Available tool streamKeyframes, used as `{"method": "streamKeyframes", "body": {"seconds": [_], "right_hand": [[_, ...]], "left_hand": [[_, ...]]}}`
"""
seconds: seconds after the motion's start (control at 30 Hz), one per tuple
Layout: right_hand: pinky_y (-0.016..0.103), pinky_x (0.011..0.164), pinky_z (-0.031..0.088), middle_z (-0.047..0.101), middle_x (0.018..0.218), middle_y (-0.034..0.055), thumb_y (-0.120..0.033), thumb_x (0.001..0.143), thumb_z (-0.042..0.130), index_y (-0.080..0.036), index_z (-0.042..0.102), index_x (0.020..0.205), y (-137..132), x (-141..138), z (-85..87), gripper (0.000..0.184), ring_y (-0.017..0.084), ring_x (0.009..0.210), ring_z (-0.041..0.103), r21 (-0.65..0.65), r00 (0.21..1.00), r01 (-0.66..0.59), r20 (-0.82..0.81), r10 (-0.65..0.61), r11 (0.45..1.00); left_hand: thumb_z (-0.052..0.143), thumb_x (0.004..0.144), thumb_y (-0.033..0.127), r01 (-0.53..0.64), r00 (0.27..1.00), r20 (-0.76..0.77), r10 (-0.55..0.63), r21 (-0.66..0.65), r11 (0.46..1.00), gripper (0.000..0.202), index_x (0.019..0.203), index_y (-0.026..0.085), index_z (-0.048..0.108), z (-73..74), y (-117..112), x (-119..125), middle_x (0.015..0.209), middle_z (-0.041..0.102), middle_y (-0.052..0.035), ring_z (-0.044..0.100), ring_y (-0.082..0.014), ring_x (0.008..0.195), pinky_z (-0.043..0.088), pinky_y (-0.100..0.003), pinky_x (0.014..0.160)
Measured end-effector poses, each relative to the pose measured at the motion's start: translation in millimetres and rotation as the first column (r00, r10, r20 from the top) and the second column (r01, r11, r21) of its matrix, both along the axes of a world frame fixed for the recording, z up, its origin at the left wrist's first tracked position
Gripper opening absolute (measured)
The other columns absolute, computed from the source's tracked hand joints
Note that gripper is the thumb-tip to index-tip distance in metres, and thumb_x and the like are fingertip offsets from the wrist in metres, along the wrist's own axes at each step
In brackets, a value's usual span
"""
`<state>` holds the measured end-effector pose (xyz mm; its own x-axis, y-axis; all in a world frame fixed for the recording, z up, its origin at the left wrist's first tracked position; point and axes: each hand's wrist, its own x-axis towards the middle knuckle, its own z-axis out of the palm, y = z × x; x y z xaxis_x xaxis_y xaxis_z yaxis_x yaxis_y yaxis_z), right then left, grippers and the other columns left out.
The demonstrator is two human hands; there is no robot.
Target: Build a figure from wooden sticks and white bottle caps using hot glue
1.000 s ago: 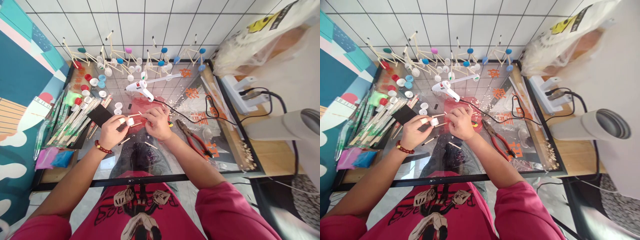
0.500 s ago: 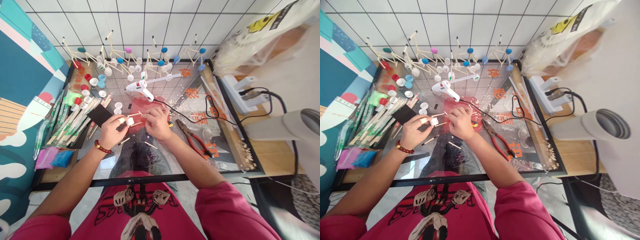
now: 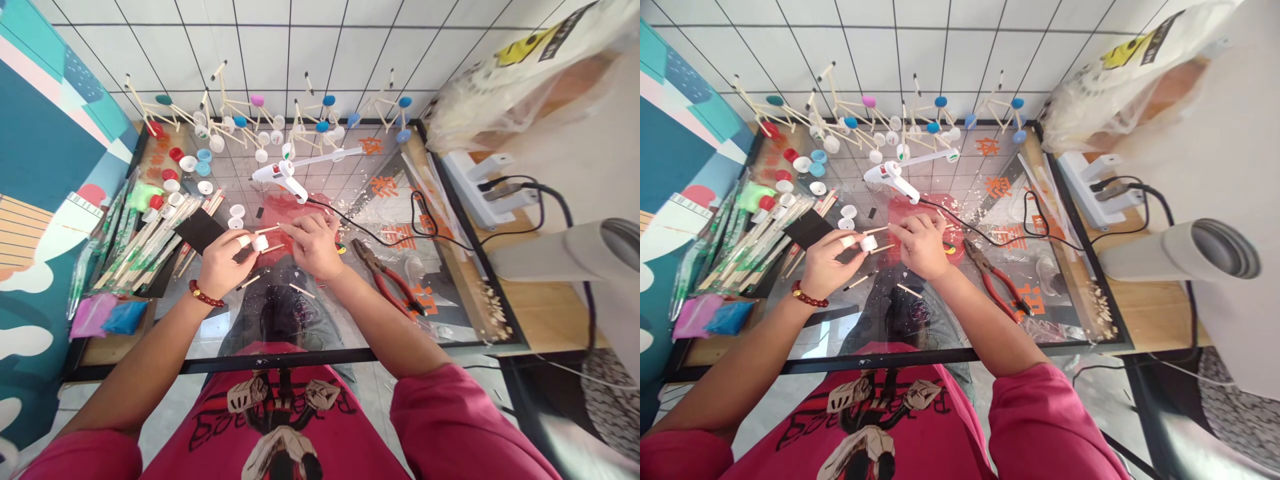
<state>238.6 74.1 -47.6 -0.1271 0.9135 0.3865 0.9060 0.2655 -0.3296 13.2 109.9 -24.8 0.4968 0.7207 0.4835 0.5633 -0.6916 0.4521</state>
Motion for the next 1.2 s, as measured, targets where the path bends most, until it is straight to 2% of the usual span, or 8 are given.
{"method": "streamKeyframes", "body": {"seconds": [0.5,0.87,1.2], "right_hand": [[0.046,0.091,0.024,0.071,0.105,0.0051,-0.007,0.086,0.053,-0.030,0.072,0.120,0.5,-1.0,-1.7,0.044,0.024,0.102,0.053,-0.012,1.000,-0.004,-0.006,0.003,1.000],[0.045,0.091,0.024,0.067,0.103,0.0053,-0.010,0.087,0.055,-0.031,0.072,0.120,0.1,-2.9,2.4,0.043,0.024,0.101,0.050,-0.081,0.999,0.020,0.037,-0.017,0.996],[0.044,0.092,0.023,0.066,0.107,0.0059,-0.010,0.087,0.054,-0.030,0.070,0.122,-1.3,-1.3,7.0,0.043,0.026,0.105,0.048,-0.074,0.999,0.031,0.017,-0.030,0.997]], "left_hand": [[0.066,0.086,0.019,0.027,0.999,0.019,-0.028,0.038,0.999,0.020,0.105,0.020,0.073,-1.8,-0.2,-0.7,0.108,0.074,-0.0072,0.073,-0.0197,0.093,0.059,-0.032,0.089],[0.067,0.086,0.021,0.014,1.000,0.011,-0.015,0.011,1.000,0.021,0.106,0.019,0.073,-1.6,-0.4,-0.6,0.108,0.074,-0.0075,0.073,-0.0197,0.092,0.059,-0.033,0.089],[0.068,0.085,0.019,0.034,0.999,0.027,-0.036,0.049,0.998,0.022,0.107,0.018,0.073,-2.9,0.2,-1.2,0.107,0.074,-0.0083,0.073,-0.0206,0.093,0.059,-0.033,0.088]]}}
